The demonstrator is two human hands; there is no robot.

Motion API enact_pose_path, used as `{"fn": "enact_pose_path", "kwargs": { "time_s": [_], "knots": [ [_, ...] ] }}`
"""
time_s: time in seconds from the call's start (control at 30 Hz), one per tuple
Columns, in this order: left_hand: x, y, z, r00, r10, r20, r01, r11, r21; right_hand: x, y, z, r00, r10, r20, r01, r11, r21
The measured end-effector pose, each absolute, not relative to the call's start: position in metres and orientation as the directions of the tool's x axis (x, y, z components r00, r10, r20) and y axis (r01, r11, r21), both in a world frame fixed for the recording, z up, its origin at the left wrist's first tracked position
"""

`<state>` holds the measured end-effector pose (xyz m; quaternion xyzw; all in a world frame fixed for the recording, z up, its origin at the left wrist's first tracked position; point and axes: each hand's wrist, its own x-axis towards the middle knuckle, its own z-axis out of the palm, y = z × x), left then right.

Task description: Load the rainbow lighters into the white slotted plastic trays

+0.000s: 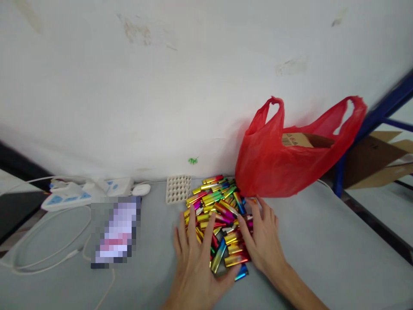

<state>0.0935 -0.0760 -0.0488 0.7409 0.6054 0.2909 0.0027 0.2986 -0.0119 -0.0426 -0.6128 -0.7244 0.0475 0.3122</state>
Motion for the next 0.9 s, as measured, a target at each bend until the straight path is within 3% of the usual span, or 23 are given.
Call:
{"fn": "enact_pose_path", "kwargs": {
  "time_s": [0.13,0.3,0.43,0.53,0.6,0.77,0.9],
  "knots": [
    [0.092,-0.089,-0.06,0.275,0.862,0.426,0.883,-0.401,0.242,0.3,-0.014,-0.049,-0.116,0.944,0.31,0.783,0.279,-0.556],
    [0.101,-0.088,-0.059,0.246,0.883,0.401,0.906,-0.356,0.228,0.286,-0.021,-0.05,-0.172,0.946,0.275,0.776,0.302,-0.553],
    [0.104,-0.084,-0.055,0.215,0.889,0.404,0.909,-0.333,0.251,0.283,-0.015,-0.039,-0.157,0.915,0.371,0.81,0.335,-0.481],
    [0.103,-0.084,-0.057,0.22,0.887,0.406,0.902,-0.344,0.262,0.28,-0.001,-0.019,-0.277,0.851,0.447,0.779,0.471,-0.413],
    [0.102,-0.085,-0.058,0.218,0.882,0.418,0.897,-0.35,0.271,0.271,0.016,-0.002,-0.398,0.812,0.427,0.744,0.558,-0.367],
    [0.102,-0.086,-0.061,0.22,0.867,0.447,0.897,-0.359,0.256,0.24,0.076,0.018,-0.541,0.795,0.275,0.771,0.599,-0.217],
    [0.094,-0.09,-0.063,0.263,0.848,0.461,0.903,-0.385,0.193,0.226,0.109,0.009,-0.566,0.792,0.229,0.769,0.607,-0.198]
  ]
}}
